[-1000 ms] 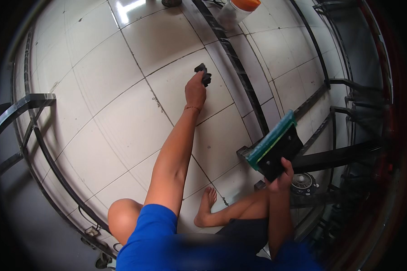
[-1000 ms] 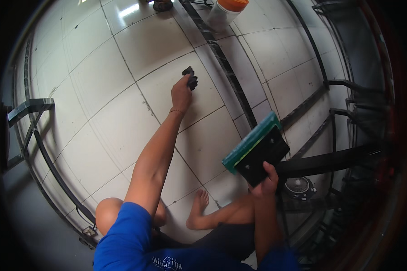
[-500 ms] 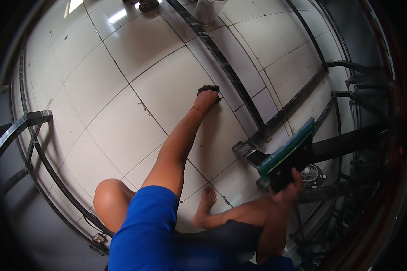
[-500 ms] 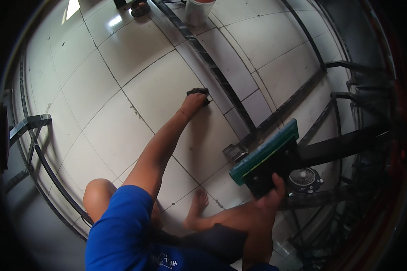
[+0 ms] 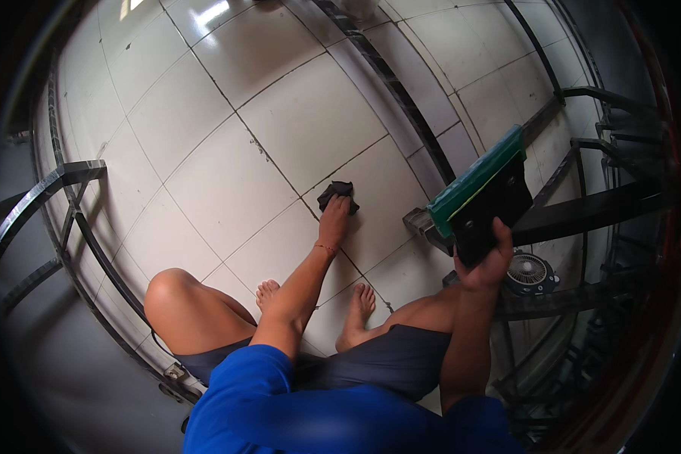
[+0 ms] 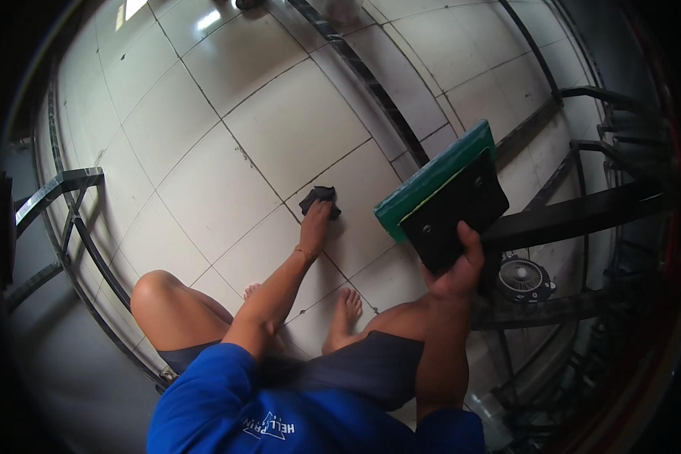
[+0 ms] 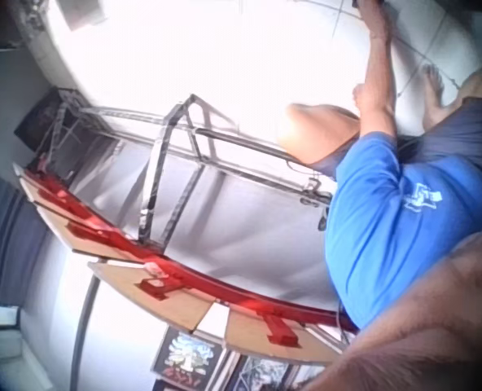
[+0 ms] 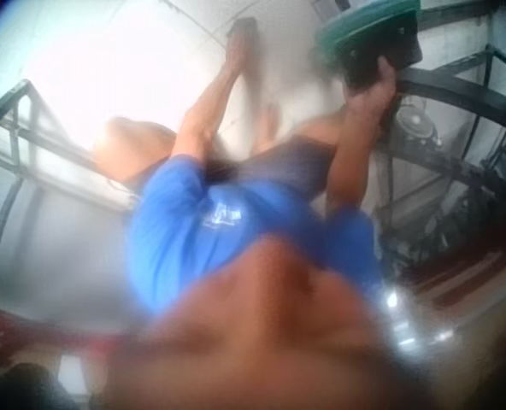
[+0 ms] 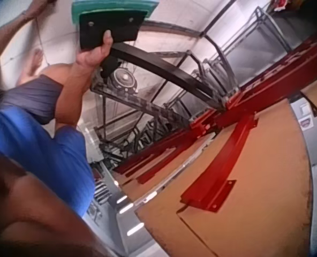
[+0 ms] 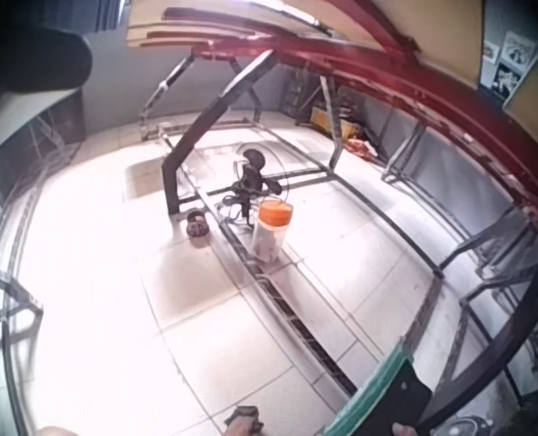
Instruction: The person uses a squeegee to spread a white substance across a black printing screen, then wipes the screen with a cloth. The person repeats this process on multiple screens and briefly cleans the floor with the cloth.
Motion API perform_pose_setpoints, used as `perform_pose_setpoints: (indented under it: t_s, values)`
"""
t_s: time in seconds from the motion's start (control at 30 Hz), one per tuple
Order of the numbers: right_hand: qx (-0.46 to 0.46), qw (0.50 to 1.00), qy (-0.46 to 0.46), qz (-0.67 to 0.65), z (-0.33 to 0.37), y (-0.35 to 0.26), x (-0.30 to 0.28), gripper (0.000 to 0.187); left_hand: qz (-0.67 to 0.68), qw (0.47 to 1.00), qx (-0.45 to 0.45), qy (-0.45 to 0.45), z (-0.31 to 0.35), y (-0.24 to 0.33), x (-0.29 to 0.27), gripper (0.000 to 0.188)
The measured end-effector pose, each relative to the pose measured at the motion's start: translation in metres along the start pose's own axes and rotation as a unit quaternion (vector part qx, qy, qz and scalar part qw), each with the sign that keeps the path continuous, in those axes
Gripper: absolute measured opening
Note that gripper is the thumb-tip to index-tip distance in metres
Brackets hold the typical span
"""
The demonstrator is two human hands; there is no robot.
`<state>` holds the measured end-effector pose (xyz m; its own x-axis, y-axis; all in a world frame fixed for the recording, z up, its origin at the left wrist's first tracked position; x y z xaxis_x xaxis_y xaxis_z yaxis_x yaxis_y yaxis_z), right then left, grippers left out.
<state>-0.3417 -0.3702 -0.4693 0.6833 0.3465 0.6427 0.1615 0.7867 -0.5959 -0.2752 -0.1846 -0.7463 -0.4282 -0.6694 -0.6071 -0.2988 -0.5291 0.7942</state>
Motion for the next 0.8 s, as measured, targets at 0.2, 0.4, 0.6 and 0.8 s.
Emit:
perform_pose_setpoints:
  t_s: [0.2,0.4,0.6,0.8]
  values:
    - [0.008,1.0,-0.003,-0.027,0.015,-0.005,-0.005,0.036,0.014,0.997,-0.064,-0.038,0.03,0.011,0.037,0.041]
    - [-0.004,1.0,-0.009,-0.018,0.034,-0.006,-0.001,0.04,0.039,0.998,-0.05,-0.004,0.06,0.028,0.055,0.043]
    - [0.019,0.999,-0.025,0.007,0.035,-0.002,0.003,0.04,0.175,0.946,-0.128,-0.24,0.089,0.052,0.114,0.03]
    - [0.038,0.993,-0.113,0.021,0.029,0.011,0.031,0.041,0.313,0.926,-0.186,-0.103,0.05,-0.007,0.062,0.029]
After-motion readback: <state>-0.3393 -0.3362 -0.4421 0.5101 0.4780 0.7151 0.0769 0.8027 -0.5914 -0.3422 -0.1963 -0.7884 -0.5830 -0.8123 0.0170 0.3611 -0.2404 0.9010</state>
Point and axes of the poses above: each hand's wrist, its own z-axis away from the middle knuckle, its own x-axis out of the palm, y = z × x, the point moved 9 cm from there along -z, towards the middle knuckle, and after that the axes turned 4 degrees about z, right-handed, at the moved point
